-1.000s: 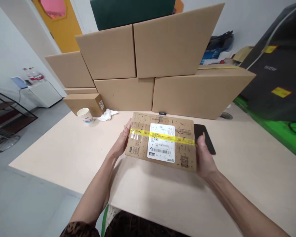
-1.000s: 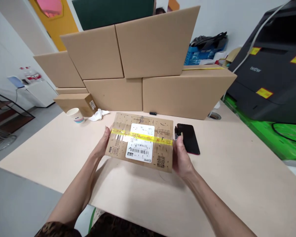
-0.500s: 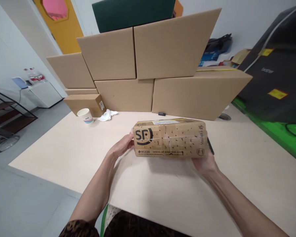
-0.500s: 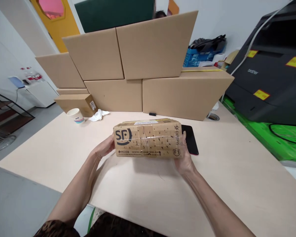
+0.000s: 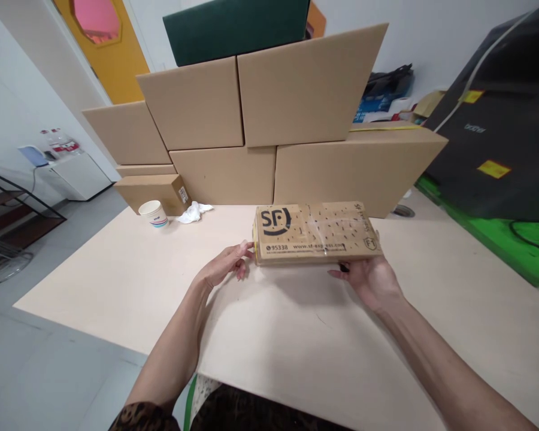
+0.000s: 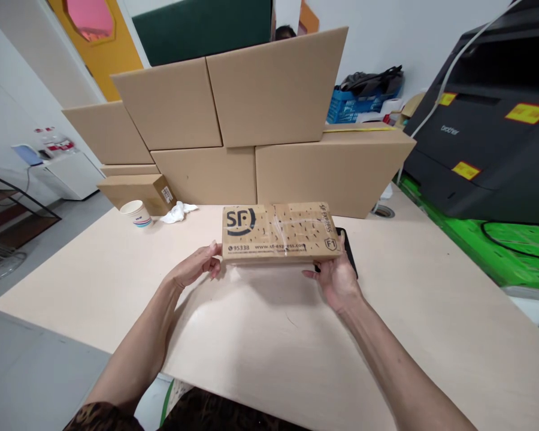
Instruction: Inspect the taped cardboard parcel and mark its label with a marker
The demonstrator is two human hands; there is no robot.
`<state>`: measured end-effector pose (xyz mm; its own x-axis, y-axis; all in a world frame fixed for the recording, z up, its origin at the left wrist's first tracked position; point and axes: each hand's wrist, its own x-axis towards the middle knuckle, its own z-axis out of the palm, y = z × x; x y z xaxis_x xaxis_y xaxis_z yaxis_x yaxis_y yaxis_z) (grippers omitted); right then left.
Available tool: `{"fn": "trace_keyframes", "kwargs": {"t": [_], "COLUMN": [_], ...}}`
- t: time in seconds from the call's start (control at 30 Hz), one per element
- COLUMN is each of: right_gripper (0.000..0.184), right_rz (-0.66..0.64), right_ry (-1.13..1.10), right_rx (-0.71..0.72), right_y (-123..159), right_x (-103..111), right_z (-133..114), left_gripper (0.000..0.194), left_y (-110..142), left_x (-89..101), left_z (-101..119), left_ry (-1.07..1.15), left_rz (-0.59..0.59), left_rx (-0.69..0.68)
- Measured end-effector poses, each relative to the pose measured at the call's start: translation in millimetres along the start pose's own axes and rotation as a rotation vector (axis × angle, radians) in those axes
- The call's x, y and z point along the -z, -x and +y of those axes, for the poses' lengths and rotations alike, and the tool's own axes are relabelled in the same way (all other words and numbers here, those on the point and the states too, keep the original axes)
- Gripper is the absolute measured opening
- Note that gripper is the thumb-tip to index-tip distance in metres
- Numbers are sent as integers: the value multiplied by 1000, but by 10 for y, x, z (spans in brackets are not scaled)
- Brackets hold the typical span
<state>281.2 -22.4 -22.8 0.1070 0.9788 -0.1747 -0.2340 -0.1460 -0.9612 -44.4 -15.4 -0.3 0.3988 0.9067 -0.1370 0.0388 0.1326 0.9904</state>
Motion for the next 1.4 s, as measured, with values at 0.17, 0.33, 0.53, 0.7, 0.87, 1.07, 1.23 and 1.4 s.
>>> {"fn": "trace_keyframes", "kwargs": {"t": [0.17,0.33,0.53,0.7,0.87,1.07,1.23,1.4], "right_gripper": [89,89,95,89,80,79,67,54], "right_rz": [-85,-115,-216,-203,-161,-79,3,9], "right_ry": [83,97,137,73,1,-12,-61,-180], "right_rx": [-70,-70,-74,-57,-52,29,158,345], "right_y": [74,116,132,156,170,184,198,232], "right_x": [-117,-178,-173,-172,-148,-146,-146,-150], "right_z": [-25,-6,17,-30,-83,-58,-98,-166], "left_gripper": [79,79,88,81,89,87,81,76], "left_y": [-62,-114,-164,-157,-134,-134,-121,-98], "left_x": [-60,-36,18,10,50,92,33,11], "left_z": [-54,-122,-210,-224,-223,-189,-150,-146], "left_ry": [28,-2,-5,65,6,-123,-164,-77], "left_rz": [137,298,432,359,352,370,317,405], "left_rx": [-50,-95,-95,-293,-348,-409,-505,-577]}}
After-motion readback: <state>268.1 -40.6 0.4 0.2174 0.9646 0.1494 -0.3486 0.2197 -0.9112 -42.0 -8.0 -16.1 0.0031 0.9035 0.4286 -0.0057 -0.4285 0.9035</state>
